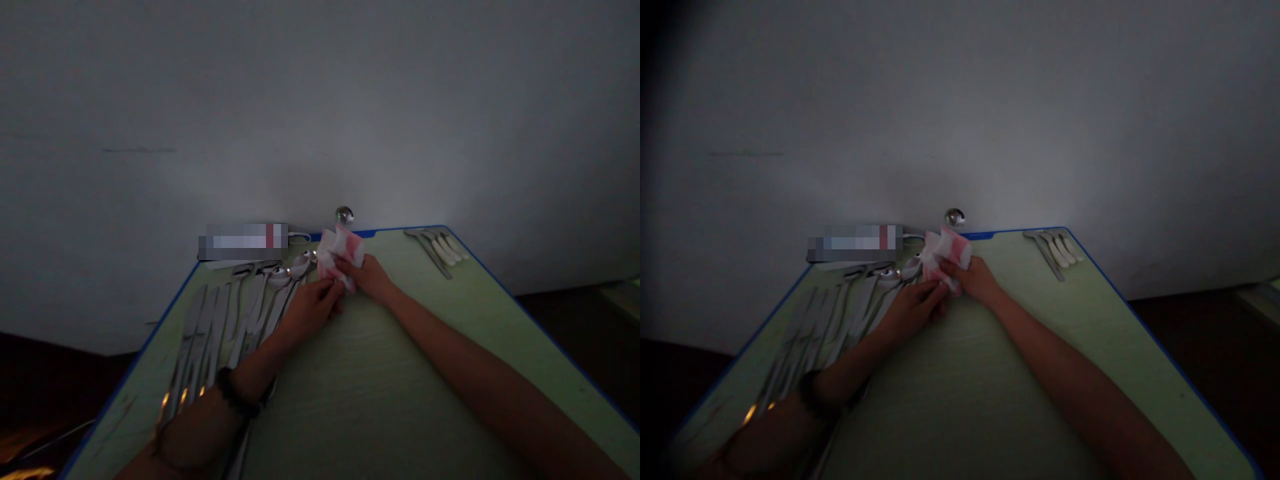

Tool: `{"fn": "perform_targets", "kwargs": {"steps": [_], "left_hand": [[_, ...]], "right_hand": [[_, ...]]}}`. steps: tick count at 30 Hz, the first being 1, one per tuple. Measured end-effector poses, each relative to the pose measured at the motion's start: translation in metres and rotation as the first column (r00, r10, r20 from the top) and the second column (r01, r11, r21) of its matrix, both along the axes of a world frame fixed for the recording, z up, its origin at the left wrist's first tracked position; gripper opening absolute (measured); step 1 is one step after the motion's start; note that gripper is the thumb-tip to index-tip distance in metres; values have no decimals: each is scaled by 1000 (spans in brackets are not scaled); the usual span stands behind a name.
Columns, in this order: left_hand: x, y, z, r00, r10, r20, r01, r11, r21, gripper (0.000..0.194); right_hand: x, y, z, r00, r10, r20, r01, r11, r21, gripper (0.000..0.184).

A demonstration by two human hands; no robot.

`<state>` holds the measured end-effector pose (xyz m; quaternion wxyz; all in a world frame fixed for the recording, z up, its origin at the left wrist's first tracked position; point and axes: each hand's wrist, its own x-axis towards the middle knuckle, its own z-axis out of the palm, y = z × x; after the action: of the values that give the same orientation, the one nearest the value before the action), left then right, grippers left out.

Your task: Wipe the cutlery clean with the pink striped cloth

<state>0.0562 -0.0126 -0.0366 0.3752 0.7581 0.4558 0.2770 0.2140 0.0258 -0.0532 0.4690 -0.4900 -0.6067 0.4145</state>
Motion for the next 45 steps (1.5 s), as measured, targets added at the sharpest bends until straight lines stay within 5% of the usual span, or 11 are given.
{"fn": "perform_targets", "kwargs": {"steps": [7, 19, 24, 29, 32, 39, 45], "left_hand": [[3, -3, 1, 997, -57, -53, 61, 996, 65, 37], [2, 1, -7, 999, 22, 25, -22, 1000, -18, 47], [3, -1, -1, 1000, -9, -15, 9, 1000, 9, 44], [3, -5, 2, 995, -87, -44, 89, 995, 46, 41], [4, -5, 1, 993, -103, -54, 106, 994, 41, 40], [5, -6, -8, 987, -37, 157, 56, 991, -123, 25], [4, -2, -11, 977, -1, 212, 17, 997, -74, 22]], "right_hand": [[-4, 4, -9, 951, -132, -279, 122, 991, -52, 42], [0, -1, 3, 999, -22, 33, 24, 999, -40, 41], [-3, 2, -5, 984, -99, -149, 89, 993, -74, 43], [-4, 10, -8, 846, -235, -479, 183, 971, -154, 44], [-4, 12, -7, 799, -259, -543, 186, 965, -187, 46], [-1, 6, -8, 939, -85, -335, 56, 994, -94, 44], [2, 3, -3, 987, 74, -144, -80, 996, -41, 36]]}}
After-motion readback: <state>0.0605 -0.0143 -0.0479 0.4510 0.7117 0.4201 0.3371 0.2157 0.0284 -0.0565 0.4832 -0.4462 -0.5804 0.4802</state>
